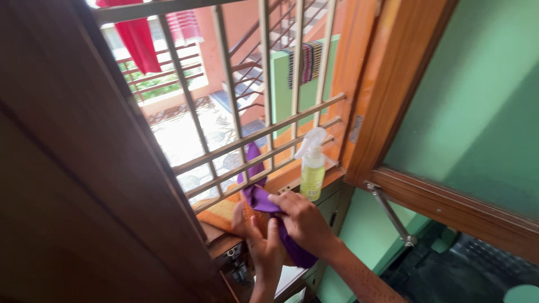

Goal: The person cleans a glass window pane by wiping the surface with a cloth, spraying liquid from a bottle onto the glass and frame, and wiping the edges and corners with the cloth.

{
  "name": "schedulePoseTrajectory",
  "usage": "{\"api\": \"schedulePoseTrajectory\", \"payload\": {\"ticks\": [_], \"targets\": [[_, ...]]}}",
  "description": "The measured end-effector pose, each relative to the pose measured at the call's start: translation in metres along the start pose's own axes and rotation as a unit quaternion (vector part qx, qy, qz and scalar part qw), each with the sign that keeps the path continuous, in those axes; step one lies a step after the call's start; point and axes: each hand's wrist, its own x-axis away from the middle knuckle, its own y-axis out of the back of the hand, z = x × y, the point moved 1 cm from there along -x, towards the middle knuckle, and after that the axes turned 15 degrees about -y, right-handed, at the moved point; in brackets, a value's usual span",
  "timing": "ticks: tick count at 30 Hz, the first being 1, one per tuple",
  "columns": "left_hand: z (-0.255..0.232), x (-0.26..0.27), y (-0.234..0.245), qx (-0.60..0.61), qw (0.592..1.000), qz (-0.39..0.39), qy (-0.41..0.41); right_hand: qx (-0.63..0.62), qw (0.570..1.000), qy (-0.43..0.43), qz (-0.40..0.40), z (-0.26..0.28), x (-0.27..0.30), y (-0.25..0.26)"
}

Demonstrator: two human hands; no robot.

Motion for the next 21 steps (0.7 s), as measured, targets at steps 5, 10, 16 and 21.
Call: {"api": "schedulePoseTrajectory", "payload": {"ticks": [5,10,16,21], "targets": [[0.007,0.012,-0.016,0.370,0.868,-0.176,0.279,-0.013,0.996,0.081,-0.027,0.023,0.018,0.028],[0.012,0.007,-0.024,0.592,0.700,-0.127,0.378,0.023,0.985,0.167,-0.027,0.043,0.043,0.054],[-0.026,-0.022,-0.018,0.596,0.748,-0.031,0.292,0.069,0.987,0.141,-0.037,0.041,0.078,0.075],[-0.078,-0.015,-0.028,0.631,0.768,0.025,0.107,0.039,0.994,0.084,-0.053,0.028,0.115,0.100]]}}
